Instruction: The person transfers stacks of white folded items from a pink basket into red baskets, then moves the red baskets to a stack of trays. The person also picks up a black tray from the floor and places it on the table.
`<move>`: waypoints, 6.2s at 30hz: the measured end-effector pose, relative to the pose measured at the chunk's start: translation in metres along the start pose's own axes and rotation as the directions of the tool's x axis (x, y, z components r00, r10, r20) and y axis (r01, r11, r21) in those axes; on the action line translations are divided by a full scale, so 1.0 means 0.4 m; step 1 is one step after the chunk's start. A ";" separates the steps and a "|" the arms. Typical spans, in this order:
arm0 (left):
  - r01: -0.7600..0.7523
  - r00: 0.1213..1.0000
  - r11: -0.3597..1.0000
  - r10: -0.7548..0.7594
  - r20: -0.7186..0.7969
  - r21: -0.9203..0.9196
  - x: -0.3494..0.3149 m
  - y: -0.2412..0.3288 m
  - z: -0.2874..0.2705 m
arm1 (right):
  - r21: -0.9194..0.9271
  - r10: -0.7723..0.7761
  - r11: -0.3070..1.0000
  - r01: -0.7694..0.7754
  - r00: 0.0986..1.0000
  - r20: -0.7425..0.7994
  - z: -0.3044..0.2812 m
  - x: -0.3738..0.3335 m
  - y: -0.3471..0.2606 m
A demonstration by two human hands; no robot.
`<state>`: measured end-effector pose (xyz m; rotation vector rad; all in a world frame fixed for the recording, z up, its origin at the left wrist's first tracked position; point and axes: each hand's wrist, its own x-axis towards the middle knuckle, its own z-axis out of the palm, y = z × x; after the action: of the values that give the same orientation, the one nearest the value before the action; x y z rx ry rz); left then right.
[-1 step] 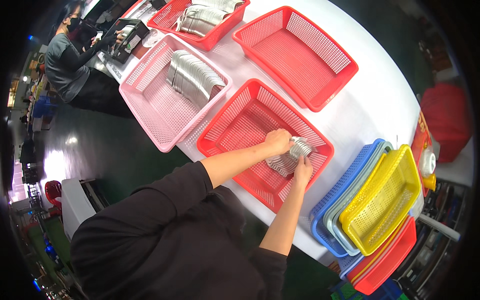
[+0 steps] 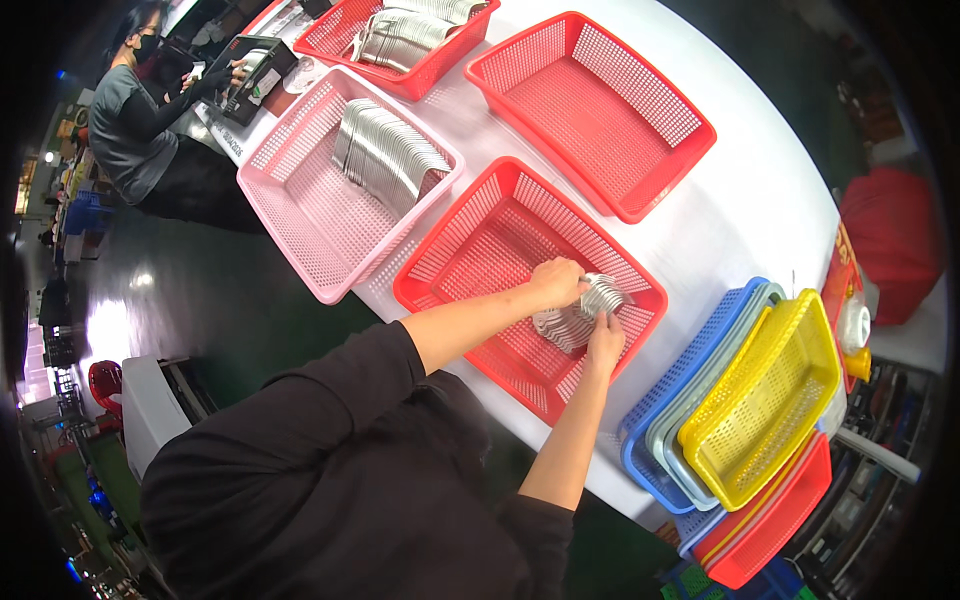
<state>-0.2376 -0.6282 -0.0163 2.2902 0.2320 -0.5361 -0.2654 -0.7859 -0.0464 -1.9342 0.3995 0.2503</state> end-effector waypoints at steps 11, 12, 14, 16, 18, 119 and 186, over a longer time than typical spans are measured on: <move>0.087 0.959 0.867 0.060 0.276 -0.490 0.058 -0.037 -0.031 | -0.031 0.051 0.998 -0.051 0.999 0.003 0.011 -0.017 -0.045; 0.081 0.957 0.862 0.074 0.281 -0.501 0.056 -0.037 -0.036 | -0.045 0.057 0.997 -0.059 0.998 -0.039 0.015 -0.023 -0.051; 0.076 0.953 0.887 0.069 0.294 -0.455 0.053 -0.031 -0.041 | 0.004 0.044 0.999 -0.044 0.997 -0.057 0.022 -0.027 -0.063; 0.059 0.941 0.905 0.091 0.326 -0.421 0.052 -0.029 -0.046 | 0.090 0.098 0.992 -0.093 0.993 -0.059 0.026 -0.030 -0.070; 0.041 0.940 0.891 0.120 0.320 -0.453 0.045 -0.029 -0.048 | -0.026 0.081 0.996 -0.081 0.997 -0.002 0.009 -0.038 -0.076; -0.067 0.817 0.960 -0.102 -0.568 -0.270 -0.689 -0.293 -0.134 | 0.536 -0.197 0.844 -0.007 0.925 0.323 -0.145 0.276 -0.489; -0.686 -0.478 0.603 0.051 0.877 -0.409 -3.715 -2.120 0.174 | 0.174 0.299 0.648 0.741 -0.459 0.837 3.203 -4.122 0.009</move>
<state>-1.8627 -0.0935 0.0576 1.0756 -1.8589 -1.8804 -1.7712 0.6581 0.0423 -1.3639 -1.8219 1.7791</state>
